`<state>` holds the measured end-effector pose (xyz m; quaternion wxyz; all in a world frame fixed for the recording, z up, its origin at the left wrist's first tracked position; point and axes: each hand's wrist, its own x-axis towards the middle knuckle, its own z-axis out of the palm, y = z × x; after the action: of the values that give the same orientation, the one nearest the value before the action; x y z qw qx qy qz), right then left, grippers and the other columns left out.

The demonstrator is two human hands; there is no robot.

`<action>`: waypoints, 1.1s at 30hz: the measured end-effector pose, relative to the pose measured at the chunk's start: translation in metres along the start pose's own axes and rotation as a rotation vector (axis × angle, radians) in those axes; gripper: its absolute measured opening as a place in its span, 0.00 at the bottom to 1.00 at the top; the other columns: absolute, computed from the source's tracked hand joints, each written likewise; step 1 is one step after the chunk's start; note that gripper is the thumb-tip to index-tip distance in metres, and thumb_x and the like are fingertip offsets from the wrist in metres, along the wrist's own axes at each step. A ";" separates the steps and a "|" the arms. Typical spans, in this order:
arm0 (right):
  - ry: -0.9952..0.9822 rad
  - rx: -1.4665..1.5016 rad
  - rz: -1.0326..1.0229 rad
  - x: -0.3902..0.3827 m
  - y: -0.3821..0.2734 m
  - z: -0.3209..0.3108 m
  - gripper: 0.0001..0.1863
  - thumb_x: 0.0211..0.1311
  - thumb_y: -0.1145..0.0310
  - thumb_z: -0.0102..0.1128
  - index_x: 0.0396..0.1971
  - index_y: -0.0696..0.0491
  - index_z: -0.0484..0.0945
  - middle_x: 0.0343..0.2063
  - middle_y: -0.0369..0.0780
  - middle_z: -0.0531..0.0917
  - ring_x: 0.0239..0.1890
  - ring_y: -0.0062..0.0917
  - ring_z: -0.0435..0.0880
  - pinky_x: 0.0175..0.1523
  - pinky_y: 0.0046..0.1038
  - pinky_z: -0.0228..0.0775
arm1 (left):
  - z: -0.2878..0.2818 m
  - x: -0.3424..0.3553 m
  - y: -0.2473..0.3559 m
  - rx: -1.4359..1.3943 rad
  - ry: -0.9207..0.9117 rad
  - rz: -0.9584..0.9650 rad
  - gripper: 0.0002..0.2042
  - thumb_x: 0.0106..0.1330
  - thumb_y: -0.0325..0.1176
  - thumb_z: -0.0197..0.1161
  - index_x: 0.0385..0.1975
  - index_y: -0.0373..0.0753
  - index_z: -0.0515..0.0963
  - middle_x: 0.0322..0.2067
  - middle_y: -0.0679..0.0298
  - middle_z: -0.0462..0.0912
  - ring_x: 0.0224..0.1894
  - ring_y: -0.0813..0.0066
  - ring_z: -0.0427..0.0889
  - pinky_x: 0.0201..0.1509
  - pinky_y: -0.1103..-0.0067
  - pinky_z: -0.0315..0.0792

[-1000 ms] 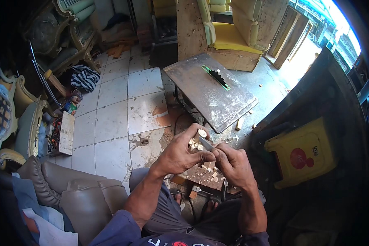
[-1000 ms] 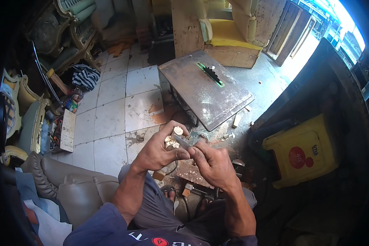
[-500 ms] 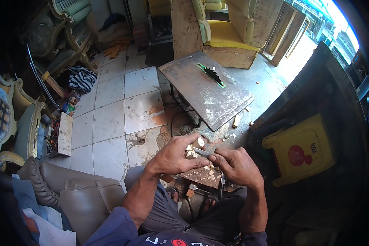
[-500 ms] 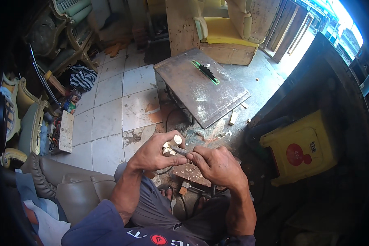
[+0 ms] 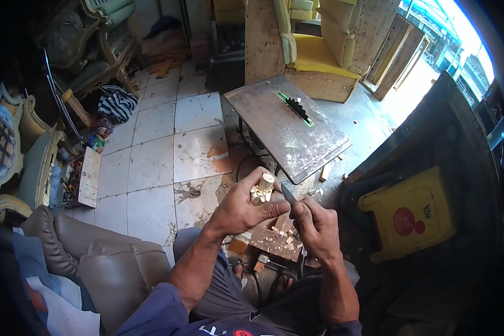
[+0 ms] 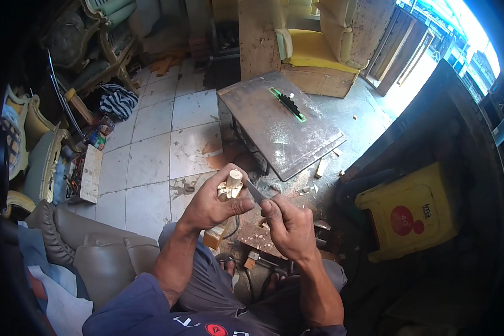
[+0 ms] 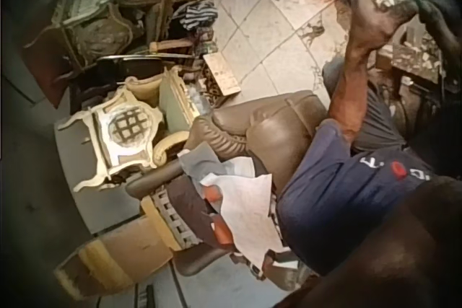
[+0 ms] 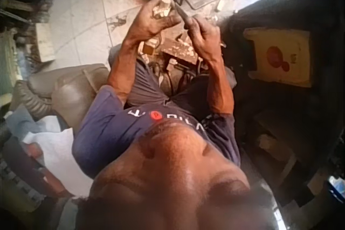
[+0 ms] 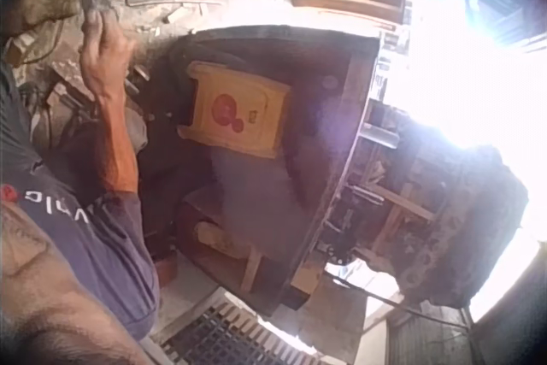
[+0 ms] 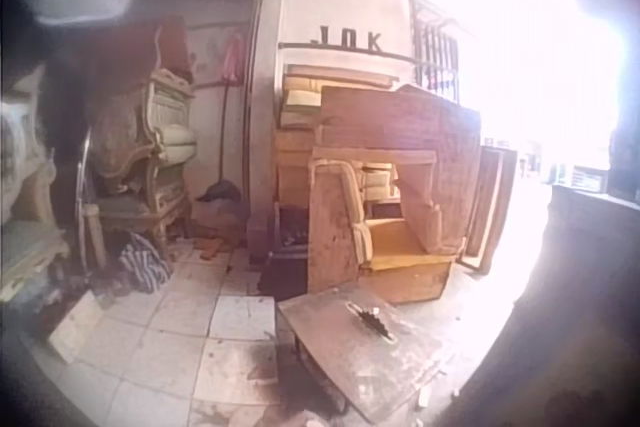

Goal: The person shapes a wooden furniture component using a hand knife and a small saw, then hammers a metal sleeve onto the end. They also use a larger knife to shave the wood and reach for a coil of white cord on the wall.

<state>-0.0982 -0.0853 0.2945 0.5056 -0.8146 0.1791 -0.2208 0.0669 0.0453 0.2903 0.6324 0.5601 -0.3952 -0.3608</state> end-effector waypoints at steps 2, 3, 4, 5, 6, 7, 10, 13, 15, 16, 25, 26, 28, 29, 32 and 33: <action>-0.065 -0.040 -0.040 0.003 0.005 0.000 0.14 0.77 0.63 0.58 0.34 0.58 0.81 0.17 0.44 0.78 0.19 0.33 0.81 0.28 0.34 0.70 | 0.001 -0.003 0.007 0.037 -0.063 -0.045 0.22 0.63 0.40 0.79 0.48 0.39 0.74 0.32 0.75 0.75 0.37 0.89 0.73 0.38 0.85 0.68; -0.110 -0.064 -0.055 0.005 0.007 -0.001 0.13 0.76 0.64 0.58 0.34 0.58 0.81 0.17 0.45 0.78 0.19 0.36 0.81 0.28 0.35 0.69 | 0.001 -0.003 0.006 0.079 -0.068 -0.042 0.22 0.63 0.40 0.80 0.48 0.39 0.74 0.32 0.74 0.76 0.38 0.88 0.75 0.40 0.85 0.69; -0.155 -0.087 -0.071 0.007 0.008 -0.003 0.12 0.75 0.64 0.59 0.34 0.58 0.81 0.17 0.47 0.77 0.19 0.39 0.81 0.28 0.36 0.69 | 0.000 -0.003 0.005 0.121 -0.073 -0.039 0.23 0.63 0.41 0.80 0.48 0.39 0.74 0.33 0.73 0.77 0.39 0.87 0.76 0.41 0.85 0.70; -0.166 -0.095 -0.066 0.009 0.007 -0.004 0.11 0.74 0.65 0.59 0.34 0.57 0.81 0.19 0.50 0.76 0.21 0.46 0.79 0.28 0.38 0.67 | -0.001 -0.003 0.006 0.089 -0.074 -0.076 0.23 0.61 0.40 0.81 0.47 0.39 0.75 0.35 0.68 0.81 0.42 0.83 0.80 0.45 0.82 0.74; -0.198 -0.118 -0.057 0.011 0.005 -0.006 0.11 0.74 0.65 0.59 0.33 0.57 0.81 0.19 0.50 0.76 0.21 0.47 0.79 0.28 0.39 0.67 | -0.003 -0.003 0.007 0.179 -0.086 -0.046 0.24 0.61 0.42 0.80 0.48 0.37 0.76 0.36 0.65 0.83 0.41 0.79 0.82 0.45 0.78 0.76; -0.230 -0.141 -0.049 0.012 -0.001 -0.009 0.12 0.74 0.65 0.59 0.33 0.57 0.81 0.18 0.50 0.76 0.22 0.48 0.79 0.28 0.39 0.68 | -0.005 -0.004 0.009 0.268 -0.099 -0.016 0.25 0.61 0.44 0.80 0.48 0.36 0.77 0.38 0.61 0.86 0.41 0.75 0.84 0.46 0.75 0.77; -0.335 -0.192 -0.036 0.016 -0.004 -0.015 0.12 0.74 0.64 0.59 0.32 0.56 0.81 0.18 0.50 0.77 0.22 0.49 0.79 0.28 0.41 0.68 | -0.012 -0.006 0.001 0.423 -0.143 0.037 0.27 0.60 0.47 0.80 0.49 0.34 0.78 0.38 0.57 0.88 0.40 0.67 0.87 0.47 0.69 0.79; -0.286 -0.224 -0.026 0.013 -0.006 -0.012 0.11 0.74 0.65 0.61 0.32 0.55 0.81 0.17 0.50 0.77 0.22 0.49 0.80 0.28 0.42 0.69 | -0.010 -0.005 0.000 0.398 -0.110 0.084 0.22 0.59 0.42 0.81 0.42 0.36 0.78 0.32 0.65 0.83 0.37 0.76 0.82 0.43 0.75 0.74; -0.148 -0.227 -0.071 0.007 -0.007 -0.003 0.10 0.73 0.66 0.62 0.31 0.55 0.81 0.17 0.49 0.77 0.21 0.48 0.81 0.27 0.42 0.69 | -0.008 -0.003 0.008 0.296 -0.073 0.051 0.19 0.58 0.38 0.82 0.38 0.38 0.78 0.28 0.69 0.80 0.35 0.82 0.78 0.40 0.79 0.71; -0.050 -0.229 -0.122 0.003 -0.003 0.003 0.09 0.72 0.67 0.63 0.31 0.55 0.80 0.16 0.49 0.78 0.20 0.47 0.81 0.26 0.42 0.70 | -0.005 -0.003 0.015 0.219 -0.064 0.007 0.18 0.59 0.38 0.81 0.38 0.38 0.77 0.28 0.71 0.79 0.34 0.84 0.77 0.39 0.80 0.70; 0.105 0.202 0.071 0.001 0.018 0.005 0.19 0.80 0.58 0.55 0.32 0.57 0.79 0.16 0.34 0.77 0.20 0.15 0.74 0.27 0.26 0.67 | 0.003 0.000 0.006 -0.140 -0.095 -0.025 0.34 0.60 0.40 0.82 0.57 0.39 0.63 0.45 0.66 0.75 0.44 0.81 0.76 0.50 0.81 0.77; 0.094 0.132 0.053 0.000 0.015 0.007 0.18 0.80 0.58 0.55 0.32 0.57 0.80 0.17 0.36 0.79 0.21 0.16 0.76 0.28 0.26 0.69 | 0.002 0.001 -0.002 -0.094 -0.057 0.005 0.35 0.60 0.40 0.82 0.58 0.39 0.63 0.44 0.66 0.75 0.45 0.81 0.76 0.50 0.81 0.77; 0.011 0.060 -0.027 0.002 0.004 0.010 0.16 0.79 0.61 0.57 0.33 0.58 0.79 0.17 0.40 0.79 0.20 0.22 0.80 0.28 0.29 0.69 | -0.002 -0.004 -0.012 0.013 0.019 0.049 0.35 0.59 0.39 0.82 0.58 0.41 0.62 0.43 0.66 0.75 0.46 0.81 0.76 0.51 0.81 0.77; -0.015 0.018 -0.038 0.004 0.005 0.012 0.15 0.78 0.61 0.57 0.33 0.58 0.79 0.17 0.42 0.78 0.19 0.27 0.80 0.28 0.31 0.69 | -0.003 -0.005 -0.012 0.033 -0.002 0.128 0.34 0.62 0.42 0.79 0.60 0.41 0.63 0.44 0.65 0.76 0.48 0.81 0.76 0.50 0.81 0.76; -0.019 -0.073 -0.078 0.007 0.007 0.008 0.14 0.77 0.63 0.59 0.32 0.58 0.78 0.17 0.47 0.76 0.19 0.39 0.80 0.27 0.36 0.67 | -0.004 0.000 0.000 0.020 -0.121 0.011 0.36 0.65 0.45 0.76 0.65 0.40 0.62 0.45 0.64 0.77 0.50 0.81 0.75 0.50 0.81 0.76; -0.007 -0.097 -0.092 0.007 0.006 0.007 0.14 0.76 0.64 0.59 0.32 0.58 0.78 0.17 0.48 0.76 0.19 0.42 0.80 0.27 0.37 0.67 | -0.006 -0.001 -0.001 0.095 -0.137 0.019 0.37 0.66 0.47 0.75 0.66 0.40 0.61 0.47 0.63 0.78 0.51 0.80 0.76 0.51 0.80 0.76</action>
<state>-0.0887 -0.0861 0.2877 0.4556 -0.8461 0.1501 -0.2323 0.0719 0.0489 0.2886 0.5800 0.5595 -0.4596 -0.3732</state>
